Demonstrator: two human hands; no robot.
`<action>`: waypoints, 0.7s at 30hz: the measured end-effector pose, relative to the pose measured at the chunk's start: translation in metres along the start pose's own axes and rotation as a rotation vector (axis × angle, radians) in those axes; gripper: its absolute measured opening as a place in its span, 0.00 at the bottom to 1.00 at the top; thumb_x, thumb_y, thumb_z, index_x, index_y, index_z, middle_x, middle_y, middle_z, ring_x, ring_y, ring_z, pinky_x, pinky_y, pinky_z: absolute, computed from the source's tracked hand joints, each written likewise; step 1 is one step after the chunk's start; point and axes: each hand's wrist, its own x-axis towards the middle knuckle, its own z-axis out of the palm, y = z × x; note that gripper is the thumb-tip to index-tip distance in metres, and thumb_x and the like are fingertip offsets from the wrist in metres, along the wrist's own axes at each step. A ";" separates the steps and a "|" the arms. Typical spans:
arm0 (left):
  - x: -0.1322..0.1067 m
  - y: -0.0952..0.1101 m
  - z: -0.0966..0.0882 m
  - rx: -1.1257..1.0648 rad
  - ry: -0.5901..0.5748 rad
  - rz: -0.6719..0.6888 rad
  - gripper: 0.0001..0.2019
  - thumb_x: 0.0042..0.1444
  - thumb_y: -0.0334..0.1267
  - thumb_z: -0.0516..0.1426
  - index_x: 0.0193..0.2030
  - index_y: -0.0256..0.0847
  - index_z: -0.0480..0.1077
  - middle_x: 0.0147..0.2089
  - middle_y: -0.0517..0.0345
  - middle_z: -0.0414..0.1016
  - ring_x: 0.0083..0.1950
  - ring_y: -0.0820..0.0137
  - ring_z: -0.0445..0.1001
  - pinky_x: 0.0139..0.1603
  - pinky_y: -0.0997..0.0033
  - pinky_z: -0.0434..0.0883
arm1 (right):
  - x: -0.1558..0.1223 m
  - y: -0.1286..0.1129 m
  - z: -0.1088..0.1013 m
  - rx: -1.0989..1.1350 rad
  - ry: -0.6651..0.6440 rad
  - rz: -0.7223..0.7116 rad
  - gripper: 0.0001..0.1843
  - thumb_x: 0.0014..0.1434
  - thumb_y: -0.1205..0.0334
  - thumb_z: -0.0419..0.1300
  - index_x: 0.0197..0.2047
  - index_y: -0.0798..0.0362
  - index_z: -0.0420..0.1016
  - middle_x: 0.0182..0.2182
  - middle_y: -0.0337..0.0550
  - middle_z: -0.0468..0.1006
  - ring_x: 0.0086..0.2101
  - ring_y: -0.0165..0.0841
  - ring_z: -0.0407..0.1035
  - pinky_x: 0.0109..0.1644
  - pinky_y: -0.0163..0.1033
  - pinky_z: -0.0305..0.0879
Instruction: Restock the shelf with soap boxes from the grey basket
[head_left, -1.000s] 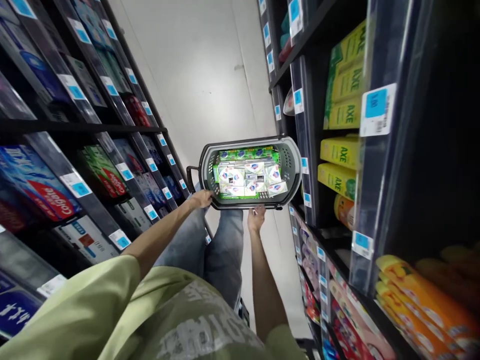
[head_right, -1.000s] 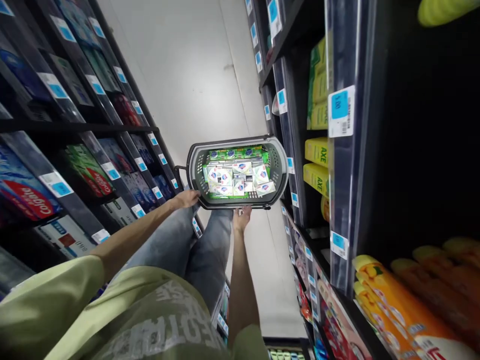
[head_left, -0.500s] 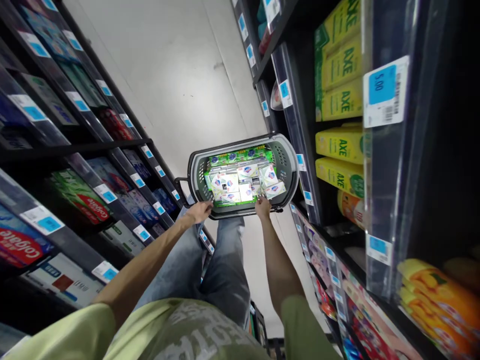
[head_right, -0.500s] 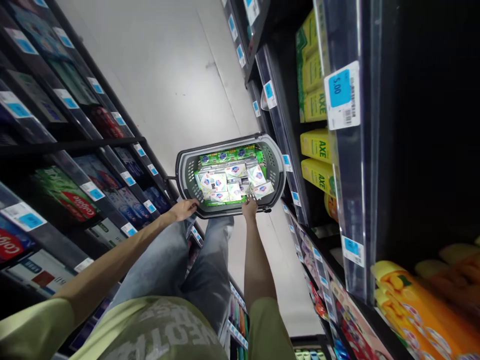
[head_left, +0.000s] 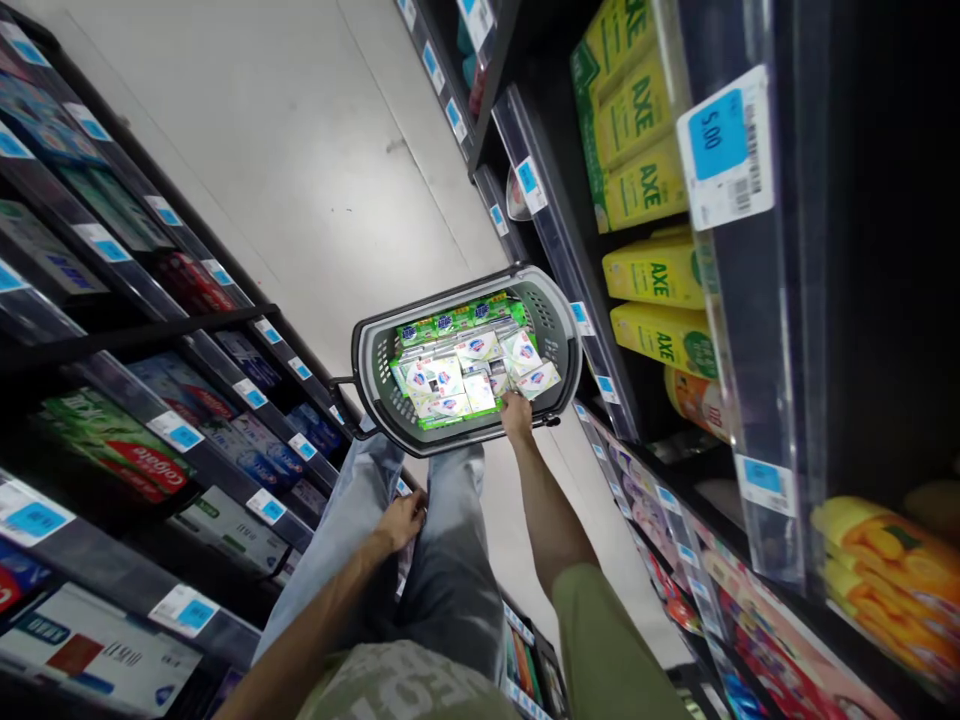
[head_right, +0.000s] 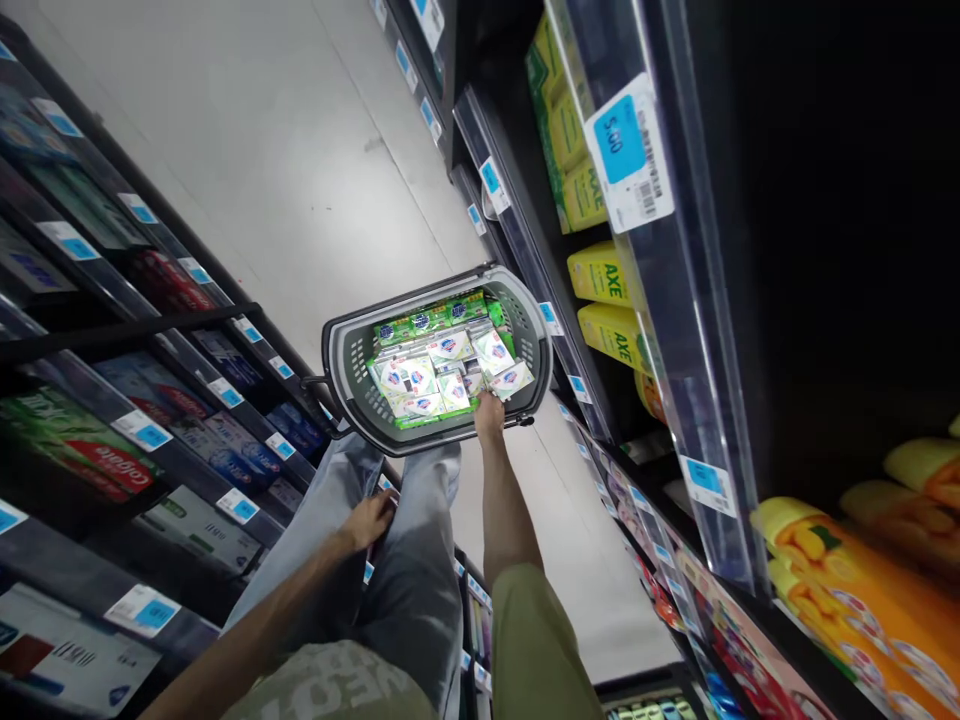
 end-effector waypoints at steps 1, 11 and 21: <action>-0.004 -0.004 0.005 -0.002 -0.010 -0.008 0.17 0.63 0.28 0.49 0.56 0.39 0.69 0.52 0.48 0.81 0.57 0.61 0.79 0.58 0.66 0.71 | 0.001 0.001 -0.002 0.000 -0.001 -0.013 0.20 0.61 0.76 0.54 0.51 0.56 0.83 0.45 0.52 0.82 0.47 0.40 0.75 0.58 0.42 0.68; -0.028 -0.042 0.010 -0.042 0.054 -0.035 0.16 0.65 0.37 0.46 0.53 0.43 0.70 0.53 0.49 0.80 0.57 0.59 0.78 0.61 0.64 0.70 | -0.029 -0.006 -0.020 0.022 -0.001 -0.067 0.13 0.55 0.76 0.61 0.42 0.56 0.82 0.37 0.48 0.82 0.43 0.39 0.75 0.52 0.38 0.68; -0.124 -0.023 -0.003 -0.074 0.213 0.088 0.15 0.50 0.46 0.49 0.41 0.56 0.72 0.45 0.60 0.83 0.53 0.57 0.80 0.59 0.59 0.73 | -0.219 -0.080 -0.068 0.107 0.158 0.105 0.10 0.52 0.71 0.61 0.24 0.48 0.68 0.30 0.47 0.82 0.38 0.46 0.79 0.42 0.43 0.69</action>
